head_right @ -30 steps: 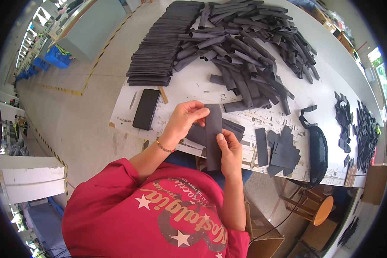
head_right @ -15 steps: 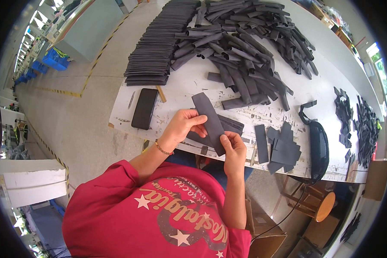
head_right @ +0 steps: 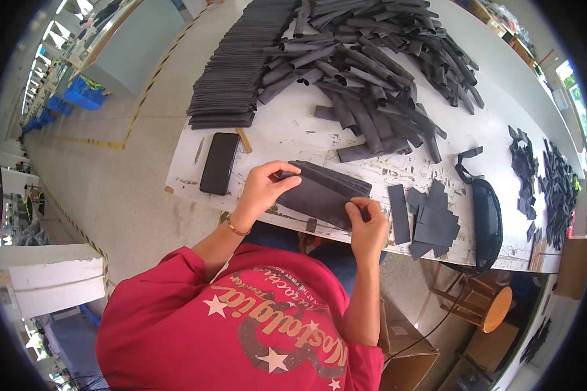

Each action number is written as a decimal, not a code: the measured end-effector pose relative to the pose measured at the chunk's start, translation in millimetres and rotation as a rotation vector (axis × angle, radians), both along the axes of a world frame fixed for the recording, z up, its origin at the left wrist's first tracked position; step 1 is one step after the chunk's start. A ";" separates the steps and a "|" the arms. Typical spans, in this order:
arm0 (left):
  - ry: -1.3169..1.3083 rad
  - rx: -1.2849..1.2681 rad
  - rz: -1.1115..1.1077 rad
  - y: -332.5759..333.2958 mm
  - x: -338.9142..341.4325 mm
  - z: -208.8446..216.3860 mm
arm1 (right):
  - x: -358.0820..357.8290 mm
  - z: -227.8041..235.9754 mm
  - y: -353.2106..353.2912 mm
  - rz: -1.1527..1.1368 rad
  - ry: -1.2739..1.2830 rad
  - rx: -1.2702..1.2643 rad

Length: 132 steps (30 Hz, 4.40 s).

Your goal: Inspecting and stacking gray foam components on a workbench in a manufacturing environment.

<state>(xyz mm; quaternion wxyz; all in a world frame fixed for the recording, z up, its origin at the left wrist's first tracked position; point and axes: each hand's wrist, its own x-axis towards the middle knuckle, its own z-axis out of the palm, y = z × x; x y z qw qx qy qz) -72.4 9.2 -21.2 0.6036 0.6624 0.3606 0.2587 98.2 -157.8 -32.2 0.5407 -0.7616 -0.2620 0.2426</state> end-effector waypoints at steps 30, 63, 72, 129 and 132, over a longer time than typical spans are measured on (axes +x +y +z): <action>-0.011 -0.460 0.080 73.3 195.9 -64.4 | 73.3 -37.5 -26.3 0.032 -1.081 -0.575; -0.476 -0.760 -0.267 16.2 86.4 7.8 | 91.5 -20.2 -50.1 0.133 -0.607 -0.334; -0.453 -0.799 -0.237 9.8 86.8 9.7 | 94.4 -31.7 -47.4 0.159 -0.744 -0.338; -0.520 -0.888 -0.252 30.4 77.4 17.5 | 15.6 76.5 11.4 0.208 -0.796 0.058; -0.535 -0.914 -0.287 31.3 76.0 17.4 | 18.5 78.1 11.7 0.208 -0.968 0.046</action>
